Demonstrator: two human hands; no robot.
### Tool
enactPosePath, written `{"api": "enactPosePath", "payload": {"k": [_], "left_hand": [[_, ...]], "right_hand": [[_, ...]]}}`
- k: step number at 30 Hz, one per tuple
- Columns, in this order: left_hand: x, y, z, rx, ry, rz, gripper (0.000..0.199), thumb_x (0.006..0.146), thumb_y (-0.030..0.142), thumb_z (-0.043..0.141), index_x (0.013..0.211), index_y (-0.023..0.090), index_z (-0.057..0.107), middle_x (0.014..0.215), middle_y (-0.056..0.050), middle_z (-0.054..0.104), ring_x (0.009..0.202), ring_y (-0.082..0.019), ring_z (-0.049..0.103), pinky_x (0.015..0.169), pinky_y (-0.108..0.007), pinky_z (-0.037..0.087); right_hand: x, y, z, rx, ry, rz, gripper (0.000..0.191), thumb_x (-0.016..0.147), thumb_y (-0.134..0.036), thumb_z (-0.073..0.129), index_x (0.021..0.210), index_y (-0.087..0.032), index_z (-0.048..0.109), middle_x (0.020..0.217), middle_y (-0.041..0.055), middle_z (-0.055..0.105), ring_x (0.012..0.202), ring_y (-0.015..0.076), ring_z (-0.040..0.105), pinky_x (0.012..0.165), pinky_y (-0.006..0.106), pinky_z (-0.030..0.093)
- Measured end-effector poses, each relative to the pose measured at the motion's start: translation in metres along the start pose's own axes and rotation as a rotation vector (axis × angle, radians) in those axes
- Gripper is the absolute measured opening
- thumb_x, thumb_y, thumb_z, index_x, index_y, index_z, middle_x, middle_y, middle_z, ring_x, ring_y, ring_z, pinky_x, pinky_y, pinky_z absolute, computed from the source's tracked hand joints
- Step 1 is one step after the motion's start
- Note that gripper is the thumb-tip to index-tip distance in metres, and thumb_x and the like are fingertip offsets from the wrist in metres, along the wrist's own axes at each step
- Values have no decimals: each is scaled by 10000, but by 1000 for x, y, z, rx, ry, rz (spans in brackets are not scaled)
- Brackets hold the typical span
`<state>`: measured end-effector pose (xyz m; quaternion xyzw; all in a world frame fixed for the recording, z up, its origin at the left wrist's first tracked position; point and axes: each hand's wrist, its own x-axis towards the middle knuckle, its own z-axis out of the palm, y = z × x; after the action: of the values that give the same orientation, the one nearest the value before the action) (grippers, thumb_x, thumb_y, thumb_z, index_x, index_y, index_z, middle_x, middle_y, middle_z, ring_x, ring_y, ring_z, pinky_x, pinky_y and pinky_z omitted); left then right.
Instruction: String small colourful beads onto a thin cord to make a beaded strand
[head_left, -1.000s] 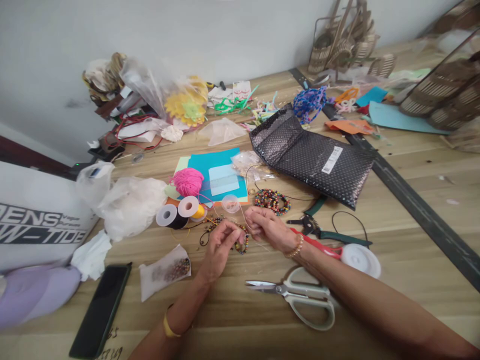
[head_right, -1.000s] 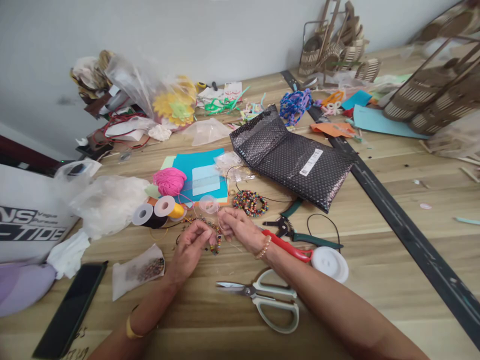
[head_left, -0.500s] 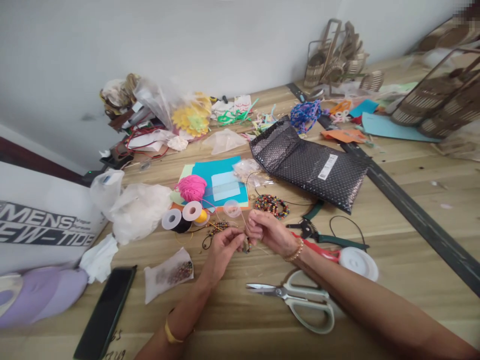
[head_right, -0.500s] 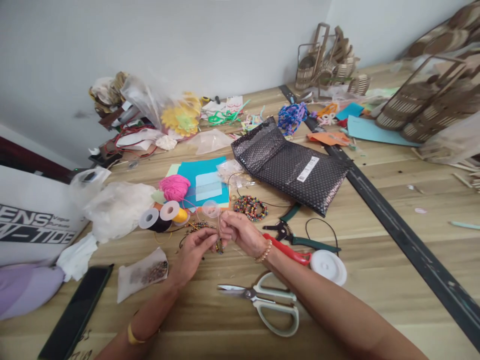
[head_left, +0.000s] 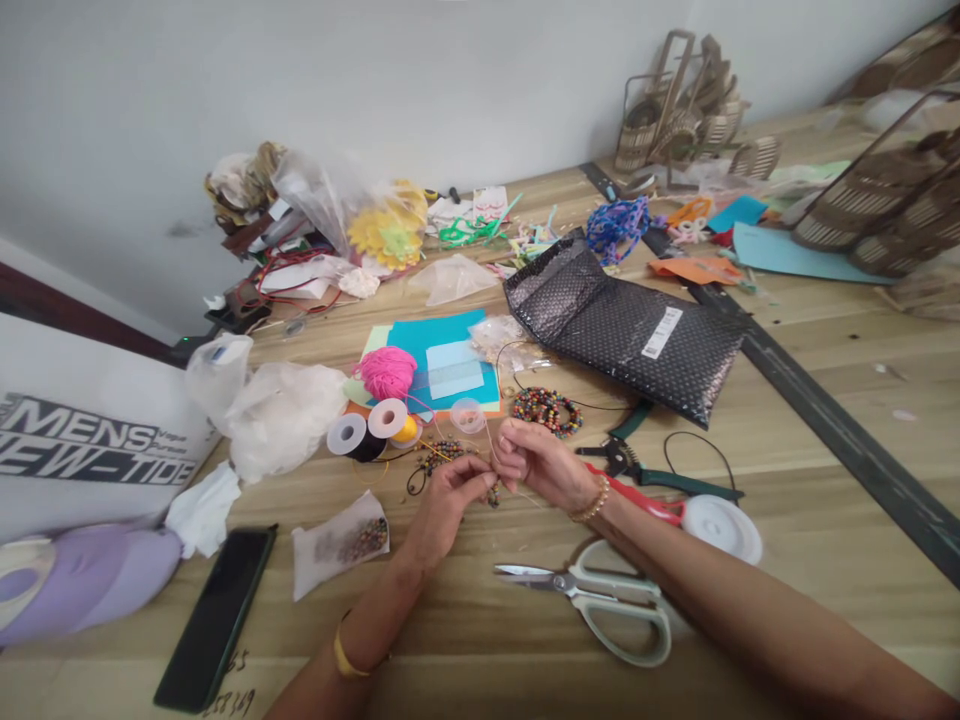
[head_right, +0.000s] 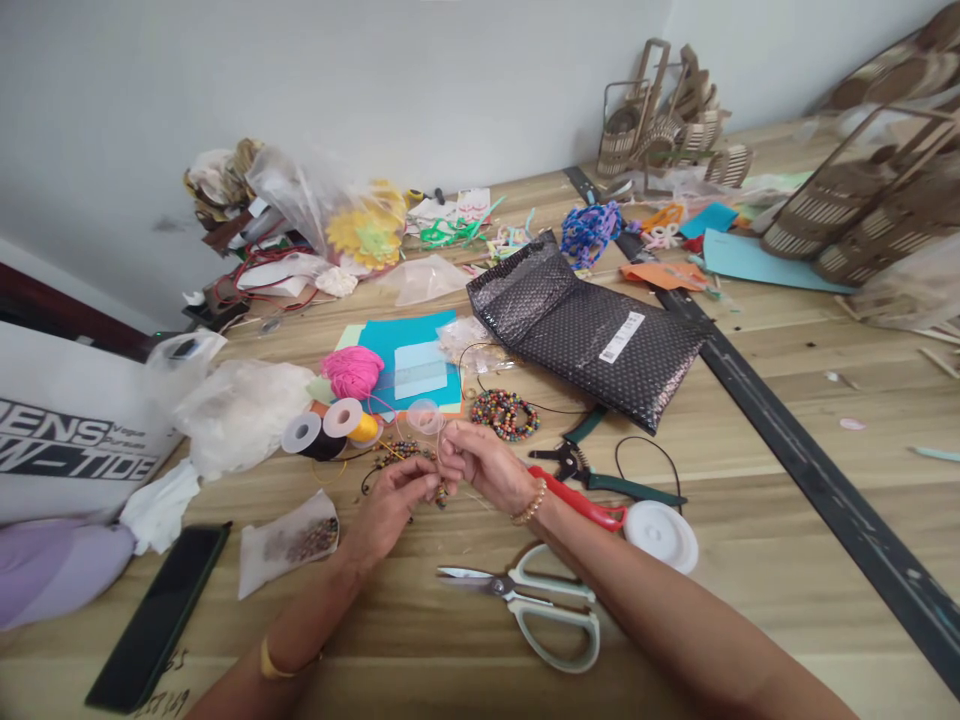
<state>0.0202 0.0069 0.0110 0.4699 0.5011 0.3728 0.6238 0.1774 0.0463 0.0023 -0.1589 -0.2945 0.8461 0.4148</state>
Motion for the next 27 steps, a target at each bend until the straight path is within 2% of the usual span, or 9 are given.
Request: {"api": "enactPosePath", "payload": {"k": [11,19,23,27], "left_hand": [[-2,2,1,21,94,-21,92,697,227,643,662,143,628,615,-10,617,605,-127,509,605,-246,380],[-2,2,3,-45,68,-23,79,655,222,628,639,145,624,577,-13,627,601,-135,522,596,-241,379],[-1,4,1,-8,43,-23,111,698,253,640,672,145,632,602,-15,636,600,-130,506,602,-243,374],[-1,7,-5,178,13,20,212,780,332,620,732,133,674,702,-37,660,647,-139,510,640,-254,378]], "right_hand": [[1,4,0,31,-19,6,307,835,-364,657,665,-152,514,560,-33,467,517,97,481,431,187,455],[-1,3,5,4,-41,8,314,847,-330,646,643,-155,483,564,-54,394,485,70,375,416,179,432],[0,2,4,-15,-39,-5,336,837,-355,652,632,-163,468,557,-62,355,482,68,335,422,177,422],[2,1,-1,0,-7,-25,318,832,-369,652,649,-167,487,551,-68,321,491,77,343,448,189,447]]}}
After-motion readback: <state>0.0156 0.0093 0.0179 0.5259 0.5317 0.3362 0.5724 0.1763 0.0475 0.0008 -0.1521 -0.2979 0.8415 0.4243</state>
